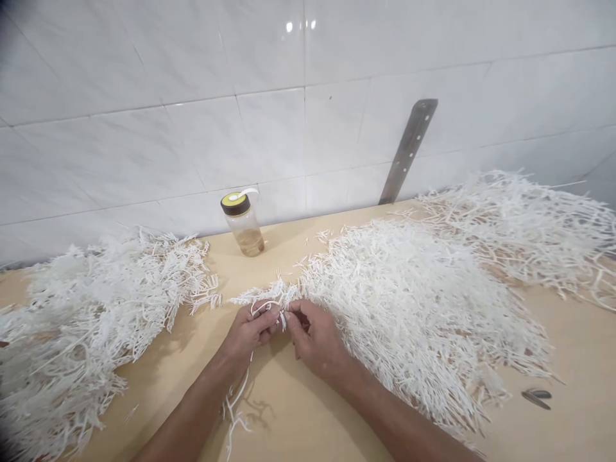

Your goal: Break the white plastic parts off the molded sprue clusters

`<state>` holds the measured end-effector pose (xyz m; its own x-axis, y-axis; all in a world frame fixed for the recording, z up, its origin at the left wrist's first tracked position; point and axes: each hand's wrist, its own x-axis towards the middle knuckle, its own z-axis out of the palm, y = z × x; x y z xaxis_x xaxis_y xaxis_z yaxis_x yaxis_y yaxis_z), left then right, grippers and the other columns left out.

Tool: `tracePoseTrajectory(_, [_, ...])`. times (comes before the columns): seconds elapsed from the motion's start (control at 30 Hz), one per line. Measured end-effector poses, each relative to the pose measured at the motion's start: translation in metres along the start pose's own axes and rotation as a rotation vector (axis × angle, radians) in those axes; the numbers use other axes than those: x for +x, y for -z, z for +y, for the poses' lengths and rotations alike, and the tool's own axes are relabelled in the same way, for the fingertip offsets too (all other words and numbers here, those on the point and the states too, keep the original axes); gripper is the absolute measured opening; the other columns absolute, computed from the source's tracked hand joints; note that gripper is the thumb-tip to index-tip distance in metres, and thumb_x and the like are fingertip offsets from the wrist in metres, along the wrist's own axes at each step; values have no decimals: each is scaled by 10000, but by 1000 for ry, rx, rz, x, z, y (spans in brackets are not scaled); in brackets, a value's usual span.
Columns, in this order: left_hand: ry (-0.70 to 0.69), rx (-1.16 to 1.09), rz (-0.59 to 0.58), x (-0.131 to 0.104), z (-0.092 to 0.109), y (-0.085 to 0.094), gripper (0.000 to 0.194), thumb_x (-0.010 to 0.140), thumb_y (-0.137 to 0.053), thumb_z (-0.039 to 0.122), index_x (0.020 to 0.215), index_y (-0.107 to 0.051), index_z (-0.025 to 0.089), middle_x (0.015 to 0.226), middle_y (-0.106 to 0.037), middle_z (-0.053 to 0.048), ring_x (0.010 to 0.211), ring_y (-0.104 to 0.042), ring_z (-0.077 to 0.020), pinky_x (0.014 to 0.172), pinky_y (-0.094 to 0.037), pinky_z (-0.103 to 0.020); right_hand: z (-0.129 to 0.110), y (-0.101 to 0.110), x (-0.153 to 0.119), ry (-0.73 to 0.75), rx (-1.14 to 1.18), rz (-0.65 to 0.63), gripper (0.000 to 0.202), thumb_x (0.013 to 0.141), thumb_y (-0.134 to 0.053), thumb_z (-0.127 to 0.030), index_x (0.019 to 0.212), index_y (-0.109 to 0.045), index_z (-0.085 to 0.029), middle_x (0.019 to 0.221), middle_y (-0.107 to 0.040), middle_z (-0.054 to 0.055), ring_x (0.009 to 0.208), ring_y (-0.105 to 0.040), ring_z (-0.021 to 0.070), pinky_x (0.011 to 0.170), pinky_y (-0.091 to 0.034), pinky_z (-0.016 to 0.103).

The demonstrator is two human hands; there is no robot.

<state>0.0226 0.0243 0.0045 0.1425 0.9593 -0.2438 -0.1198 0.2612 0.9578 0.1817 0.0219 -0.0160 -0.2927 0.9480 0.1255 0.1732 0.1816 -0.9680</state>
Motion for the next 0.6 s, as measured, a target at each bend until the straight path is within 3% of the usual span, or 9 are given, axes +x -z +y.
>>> tracePoseTrajectory(0.27, [-64,70,-44,-1,0,0,492,735,-699,574,597,-445,176,527,-354,60,474,-269,-64,464,-186,-229,6,-7,-1,205,-419,201,116,906,-482,-239,818,-545,-200,647,-577,0,575,-527,138,556,-424,259])
tracePoseTrajectory(0.37, [-95,101,-23,-5,3,-2,486,754,-689,557,590,-440,174,538,-339,59,492,-267,-68,477,-188,-233,4,-12,-1,118,-386,198,131,905,-467,-258,796,-517,-204,599,-542,-15,511,-518,131,503,-420,250])
tracePoseTrajectory(0.6, [-112,120,-2,-5,-2,0,462,761,-685,557,627,-465,174,546,-350,58,499,-277,-72,480,-192,-231,-2,-20,-3,-162,-42,108,191,930,-449,-370,815,-476,-220,484,-488,-73,325,-515,117,328,-393,198])
